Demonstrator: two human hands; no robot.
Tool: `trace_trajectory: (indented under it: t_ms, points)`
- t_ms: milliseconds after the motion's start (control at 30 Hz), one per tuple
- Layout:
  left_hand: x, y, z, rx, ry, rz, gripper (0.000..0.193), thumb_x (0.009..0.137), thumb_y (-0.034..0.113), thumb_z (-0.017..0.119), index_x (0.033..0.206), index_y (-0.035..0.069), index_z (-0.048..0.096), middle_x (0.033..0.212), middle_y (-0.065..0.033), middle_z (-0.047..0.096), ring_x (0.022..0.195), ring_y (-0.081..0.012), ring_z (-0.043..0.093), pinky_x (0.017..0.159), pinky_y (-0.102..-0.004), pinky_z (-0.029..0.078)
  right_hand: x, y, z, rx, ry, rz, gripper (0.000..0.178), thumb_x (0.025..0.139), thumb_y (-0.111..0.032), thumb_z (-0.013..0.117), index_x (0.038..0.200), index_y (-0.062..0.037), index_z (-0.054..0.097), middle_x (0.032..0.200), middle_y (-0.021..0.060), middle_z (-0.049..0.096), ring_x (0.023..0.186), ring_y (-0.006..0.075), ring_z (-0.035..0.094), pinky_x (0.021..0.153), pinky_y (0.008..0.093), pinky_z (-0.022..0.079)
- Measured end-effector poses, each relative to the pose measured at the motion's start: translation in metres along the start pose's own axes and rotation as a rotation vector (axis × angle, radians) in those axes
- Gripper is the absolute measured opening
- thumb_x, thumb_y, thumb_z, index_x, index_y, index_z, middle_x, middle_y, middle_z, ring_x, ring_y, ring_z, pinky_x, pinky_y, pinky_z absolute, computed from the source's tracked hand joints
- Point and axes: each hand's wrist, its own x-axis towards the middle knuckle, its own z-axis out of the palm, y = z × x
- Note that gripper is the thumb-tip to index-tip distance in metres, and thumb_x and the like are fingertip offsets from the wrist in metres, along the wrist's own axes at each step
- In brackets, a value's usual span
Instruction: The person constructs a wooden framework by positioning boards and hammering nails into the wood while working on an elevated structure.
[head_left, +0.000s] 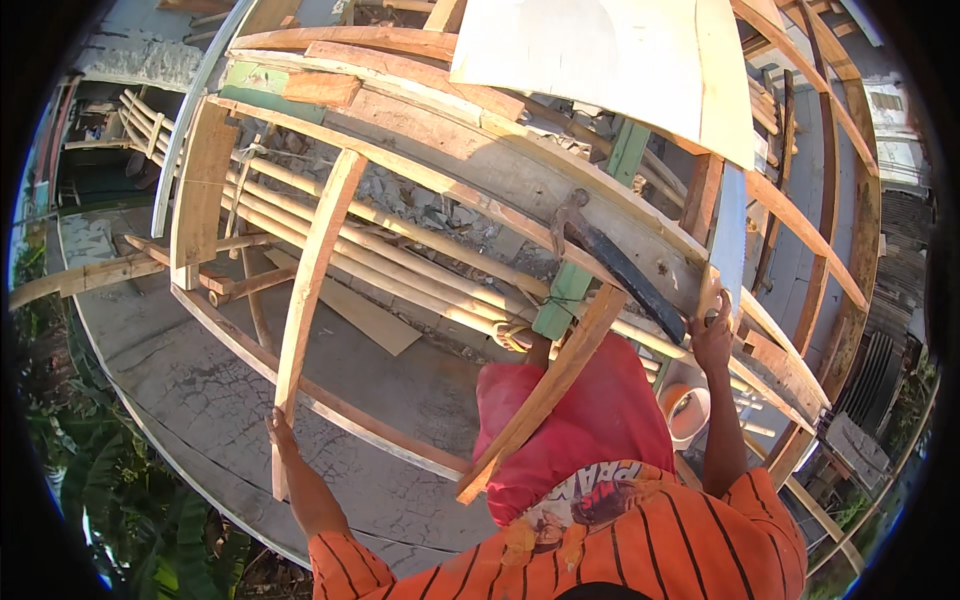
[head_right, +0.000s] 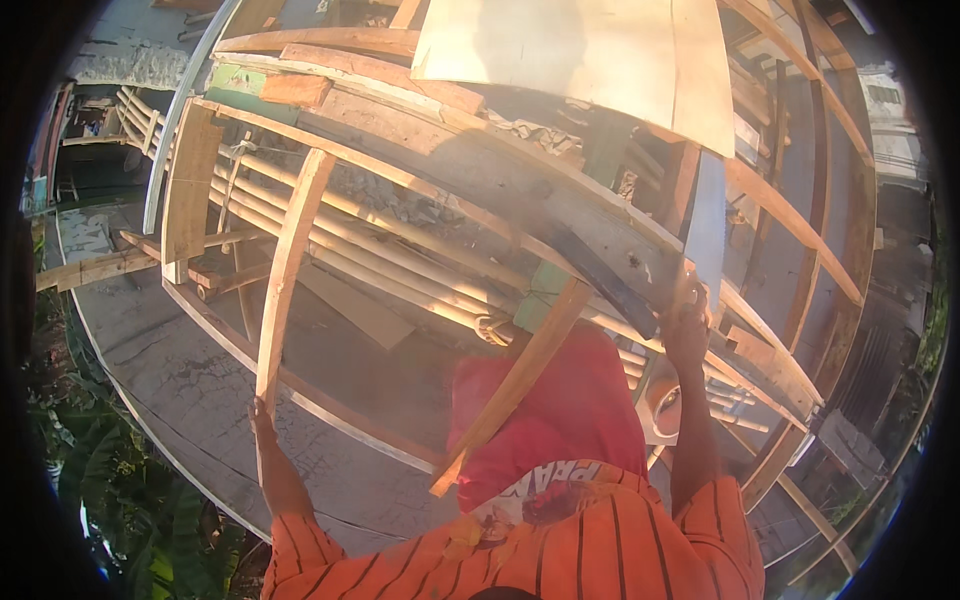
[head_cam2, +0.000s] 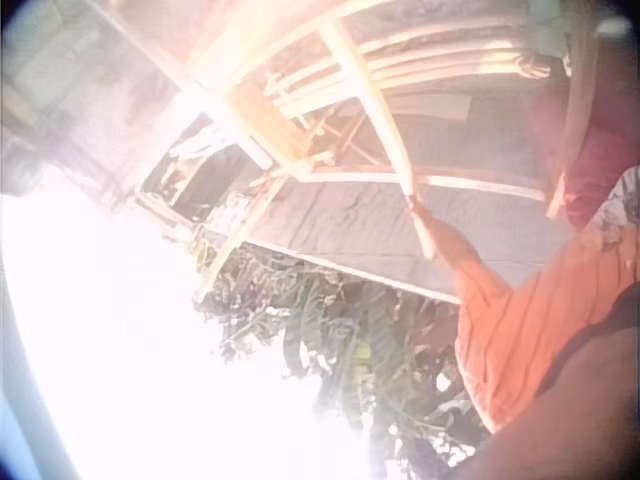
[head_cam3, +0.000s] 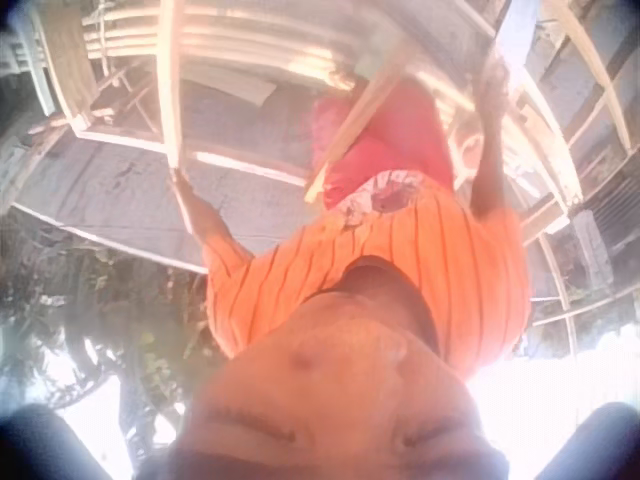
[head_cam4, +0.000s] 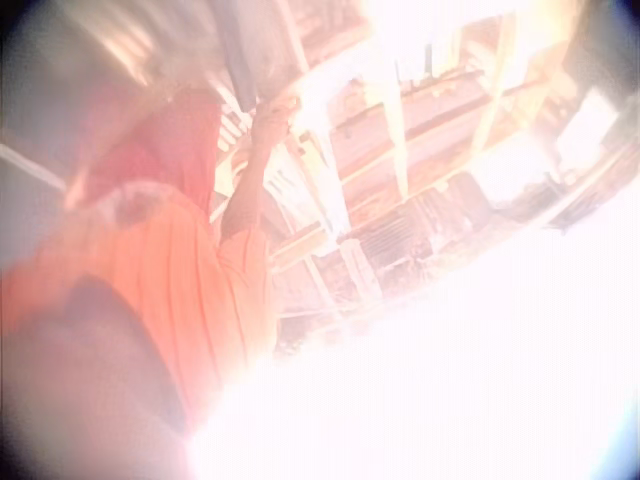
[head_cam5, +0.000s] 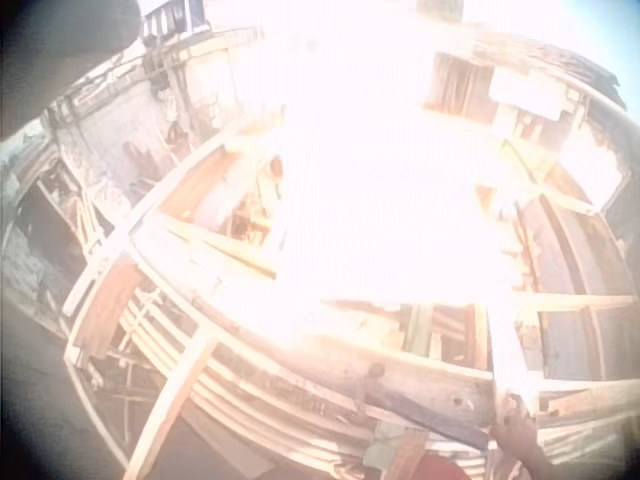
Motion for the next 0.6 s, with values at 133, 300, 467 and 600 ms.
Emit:
trace_trajectory:
  t_ms: [133, 300, 467, 600]
  points:
    - [-0.004, 0.013, 0.039, 0.336, 0.08, 0.425, 0.031, 0.1, 0.026, 0.043, 0.121, 0.009, 0.06, 0.129, -0.0166, 0.057, 0.12, -0.0334, 0.053, 0.1, -0.0473, 0.04, -0.023, 0.001, -0.034, -0.141, 0.139, -0.089, 0.066, 0.083, -0.026, 0.069, 0.136, -0.0098, 0.035, 0.097, 0.0224, 0.063, 0.087, 0.0355, 0.059, 0.074, 0.0456, 0.046]
    - [-0.022, 0.002, 0.019, 0.168, 0.116, 0.545, 0.04, 0.097, 0.039, 0.044, 0.111, 0.01, 0.067, 0.114, -0.0131, 0.065, 0.108, -0.0327, 0.057, 0.092, -0.045, 0.042, -0.054, 0.025, -0.11, -0.248, 0.307, -0.143, 0.054, 0.085, -0.023, 0.067, 0.131, -0.0065, 0.046, 0.085, 0.0181, 0.064, 0.073, 0.028, 0.059, 0.064, 0.0419, 0.046]
    - [-0.041, 0.026, 0.009, 0.198, -0.024, 0.311, 0.049, 0.092, 0.06, 0.04, 0.115, 0.024, 0.065, 0.12, -0.0005, 0.063, 0.119, -0.0287, 0.051, 0.096, -0.0628, 0.031, -0.071, 0.099, -0.175, -0.157, 0.364, -0.27, 0.046, 0.087, -0.03, 0.068, 0.12, -0.0006, 0.058, 0.088, 0.014, 0.066, 0.072, 0.0239, 0.06, 0.058, 0.0387, 0.046]
    - [-0.038, 0.045, -0.003, 0.212, -0.185, 0.217, 0.055, 0.089, 0.067, 0.043, 0.122, 0.027, 0.062, 0.125, -0.0007, 0.062, 0.123, -0.0297, 0.052, 0.103, -0.0706, 0.017, -0.113, 0.061, -0.248, -0.108, 0.219, 0.047, 0.048, 0.095, -0.026, 0.052, 0.134, 0.0002, 0.042, 0.103, 0.0152, 0.061, 0.09, 0.0248, 0.063, 0.072, 0.0369, 0.052]
